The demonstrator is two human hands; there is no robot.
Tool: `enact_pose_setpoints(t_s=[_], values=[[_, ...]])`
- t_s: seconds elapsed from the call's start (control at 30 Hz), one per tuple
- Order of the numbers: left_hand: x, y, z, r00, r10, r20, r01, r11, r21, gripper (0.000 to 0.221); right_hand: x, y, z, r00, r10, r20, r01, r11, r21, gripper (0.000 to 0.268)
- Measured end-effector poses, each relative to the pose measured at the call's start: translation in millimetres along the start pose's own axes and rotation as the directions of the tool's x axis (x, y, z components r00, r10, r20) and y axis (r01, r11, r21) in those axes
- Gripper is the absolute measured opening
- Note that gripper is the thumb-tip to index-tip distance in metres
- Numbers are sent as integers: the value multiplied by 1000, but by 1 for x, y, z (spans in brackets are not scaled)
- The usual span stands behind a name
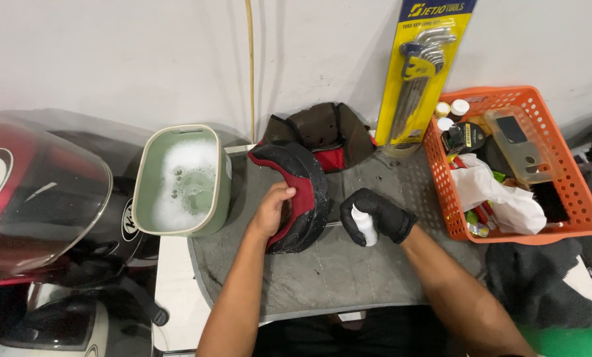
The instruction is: The person scrubs the interior padding of a red and black motorcycle helmet liner using a toothbrush and soapy water. They hold the liner in their left hand and scrub with their right hand, occasionally dipping the brush into a bucket of water.
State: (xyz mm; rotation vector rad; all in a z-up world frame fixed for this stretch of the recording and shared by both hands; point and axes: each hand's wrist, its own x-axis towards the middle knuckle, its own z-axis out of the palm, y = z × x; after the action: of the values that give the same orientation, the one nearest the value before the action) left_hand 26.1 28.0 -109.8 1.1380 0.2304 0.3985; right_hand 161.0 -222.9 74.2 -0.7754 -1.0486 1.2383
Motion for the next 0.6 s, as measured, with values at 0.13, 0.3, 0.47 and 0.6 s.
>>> enact_pose_setpoints(t_s=[0.13, 0.3, 0.47, 0.6], values=[[-1, -12, -6, 997, 52, -48, -51, 999, 17, 16, 2, -6, 5, 1000, -12, -5, 12, 999, -32, 64], [-10, 28, 28, 996, 75, 51, -75, 997, 4, 18, 6, -13, 7, 1000, -27, -2, 27, 1000, -2, 61], [-10, 42, 34, 993, 67, 97, -66, 998, -15, 21, 4, -7, 3, 997, -48, -55, 46, 998, -34, 65], [-20, 84, 67, 987, 95, 131, -96, 995, 2, 18, 3, -9, 0, 992, -66, -104, 62, 997, -40, 66]])
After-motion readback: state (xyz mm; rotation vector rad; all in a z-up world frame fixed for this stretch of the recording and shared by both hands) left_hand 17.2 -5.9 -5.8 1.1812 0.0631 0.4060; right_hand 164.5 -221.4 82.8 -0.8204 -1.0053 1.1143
